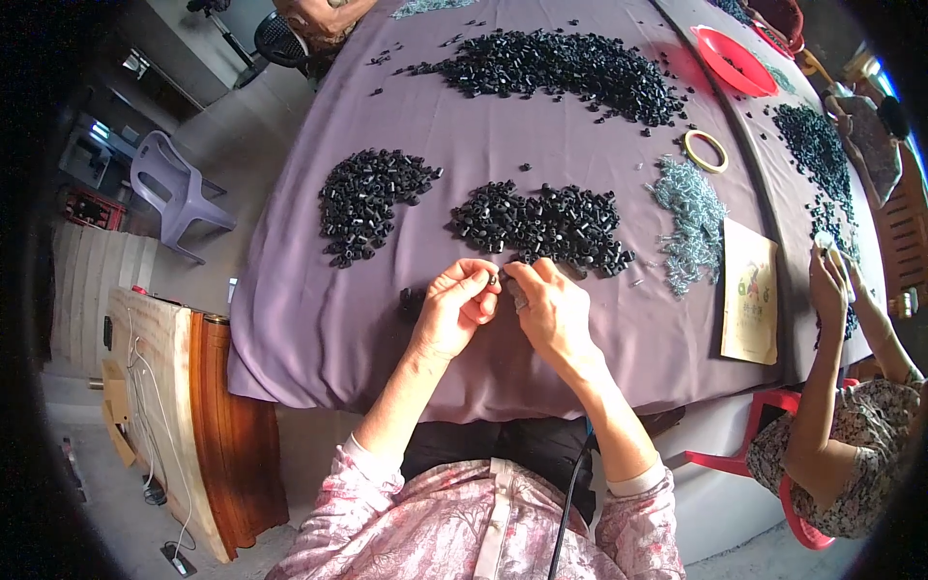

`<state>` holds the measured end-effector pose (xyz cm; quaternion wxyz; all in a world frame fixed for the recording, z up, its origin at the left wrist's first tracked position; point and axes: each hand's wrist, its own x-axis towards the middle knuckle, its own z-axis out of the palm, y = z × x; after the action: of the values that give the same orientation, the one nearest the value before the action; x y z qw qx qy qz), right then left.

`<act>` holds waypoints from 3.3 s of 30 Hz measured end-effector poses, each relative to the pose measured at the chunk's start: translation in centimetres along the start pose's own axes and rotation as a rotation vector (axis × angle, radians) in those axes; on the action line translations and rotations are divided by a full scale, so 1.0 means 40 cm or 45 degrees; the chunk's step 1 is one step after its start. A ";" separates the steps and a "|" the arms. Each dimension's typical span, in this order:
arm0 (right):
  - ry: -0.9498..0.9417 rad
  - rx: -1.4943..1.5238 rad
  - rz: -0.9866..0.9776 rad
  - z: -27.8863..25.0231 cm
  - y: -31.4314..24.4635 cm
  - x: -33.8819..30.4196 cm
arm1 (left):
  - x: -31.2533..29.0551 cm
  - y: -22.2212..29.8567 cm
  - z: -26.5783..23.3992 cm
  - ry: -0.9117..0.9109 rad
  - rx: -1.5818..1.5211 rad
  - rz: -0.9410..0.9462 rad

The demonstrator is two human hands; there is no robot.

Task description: The person assembles small plastic components by inserting metal pins into black plastic pieces by hand.

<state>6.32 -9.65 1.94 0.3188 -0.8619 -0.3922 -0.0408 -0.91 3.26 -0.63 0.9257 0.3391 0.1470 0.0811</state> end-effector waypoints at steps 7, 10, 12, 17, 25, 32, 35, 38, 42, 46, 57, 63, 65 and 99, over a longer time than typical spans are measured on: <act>-0.099 -0.104 -0.029 -0.001 -0.004 0.004 | 0.000 0.001 -0.003 -0.027 0.037 -0.036; -0.064 0.075 -0.094 -0.007 0.005 -0.003 | -0.001 0.001 -0.001 -0.033 0.049 -0.041; 0.047 0.250 -0.067 -0.004 0.028 -0.012 | 0.000 0.001 0.002 -0.051 0.048 -0.039; 0.036 1.167 0.536 -0.017 0.063 -0.051 | 0.001 -0.004 0.011 -0.105 0.159 -0.060; 0.199 1.535 0.553 -0.034 0.062 -0.075 | 0.041 -0.033 0.064 -0.160 0.181 -0.131; 0.161 1.565 0.531 -0.047 0.070 -0.074 | 0.031 -0.039 0.057 -0.143 0.198 -0.162; 0.136 1.590 0.544 -0.044 0.076 -0.074 | 0.031 -0.043 0.055 -0.165 0.221 -0.144; 0.153 1.577 0.561 -0.037 0.070 -0.071 | 0.031 -0.047 0.058 -0.157 0.260 -0.130; 0.127 1.528 0.485 -0.037 0.066 -0.074 | 0.032 -0.046 0.059 -0.149 0.259 -0.118; 0.110 1.523 0.534 -0.045 0.054 -0.072 | 0.032 -0.046 0.064 -0.119 0.293 -0.123; 0.094 1.548 0.577 -0.038 0.057 -0.076 | 0.030 -0.050 0.076 -0.133 0.457 -0.045; 0.081 1.591 0.551 -0.035 0.066 -0.077 | 0.022 -0.052 0.081 -0.145 0.543 -0.010; 0.049 1.600 0.544 -0.037 0.072 -0.076 | 0.021 -0.054 0.077 -0.159 0.575 0.006; 0.004 1.662 0.507 -0.044 0.082 -0.079 | 0.002 -0.064 0.080 -0.268 0.710 0.133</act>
<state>6.78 -14.33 0.61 0.7753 -0.5487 -0.1700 0.2624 0.34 -0.61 0.00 0.8017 0.5937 0.0490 0.0497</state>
